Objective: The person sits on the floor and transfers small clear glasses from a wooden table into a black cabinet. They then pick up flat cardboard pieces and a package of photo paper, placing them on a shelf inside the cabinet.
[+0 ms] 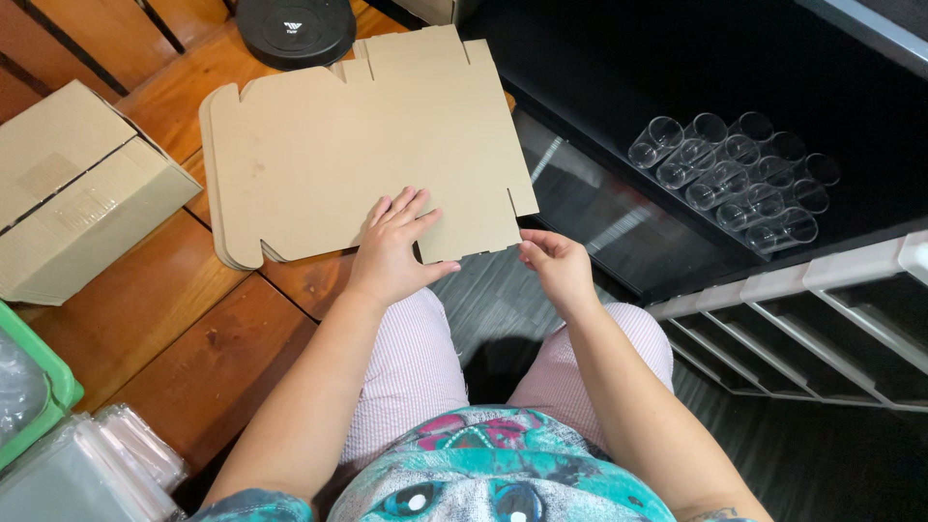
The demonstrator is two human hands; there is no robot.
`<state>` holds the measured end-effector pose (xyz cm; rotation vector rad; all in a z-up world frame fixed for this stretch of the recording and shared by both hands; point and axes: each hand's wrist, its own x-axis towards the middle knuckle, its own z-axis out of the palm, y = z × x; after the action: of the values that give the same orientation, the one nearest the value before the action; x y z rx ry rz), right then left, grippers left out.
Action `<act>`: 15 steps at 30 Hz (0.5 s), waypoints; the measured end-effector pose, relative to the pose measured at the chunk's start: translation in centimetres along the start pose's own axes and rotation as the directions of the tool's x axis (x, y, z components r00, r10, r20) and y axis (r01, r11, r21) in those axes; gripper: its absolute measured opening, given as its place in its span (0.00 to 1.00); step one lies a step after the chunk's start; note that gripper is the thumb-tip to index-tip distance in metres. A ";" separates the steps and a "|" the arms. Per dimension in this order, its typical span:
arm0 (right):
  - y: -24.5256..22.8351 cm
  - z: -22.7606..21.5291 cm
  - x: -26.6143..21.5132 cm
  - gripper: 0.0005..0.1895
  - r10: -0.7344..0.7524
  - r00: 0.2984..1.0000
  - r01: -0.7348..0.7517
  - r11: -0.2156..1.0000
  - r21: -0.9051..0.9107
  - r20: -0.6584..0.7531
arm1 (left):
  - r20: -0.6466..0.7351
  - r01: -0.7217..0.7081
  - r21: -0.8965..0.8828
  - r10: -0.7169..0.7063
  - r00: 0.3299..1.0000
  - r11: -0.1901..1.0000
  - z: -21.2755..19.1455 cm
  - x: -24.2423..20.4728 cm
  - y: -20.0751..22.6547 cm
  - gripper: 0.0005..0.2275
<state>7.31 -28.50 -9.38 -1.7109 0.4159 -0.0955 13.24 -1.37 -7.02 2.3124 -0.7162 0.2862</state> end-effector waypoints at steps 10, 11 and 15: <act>-0.1 0.6 -0.3 0.14 -0.010 1.000 0.011 0.999 0.045 -0.022 | -0.035 -0.028 0.008 0.028 0.999 1.000 0.4 -0.1 -0.2 0.33; -0.6 0.7 -0.6 0.14 -0.006 1.000 0.007 0.999 0.048 -0.026 | -0.046 -0.024 0.001 0.024 0.999 1.000 0.5 -0.1 -0.3 0.32; 1.3 0.6 0.8 0.11 -0.010 0.997 0.016 0.997 0.082 -0.074 | -0.098 -0.056 0.011 0.057 0.994 0.998 0.9 -0.3 -0.7 0.29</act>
<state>7.96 -28.39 -10.86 -1.6327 0.4491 -0.1831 13.43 -1.43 -8.24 2.2711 -0.7330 0.4266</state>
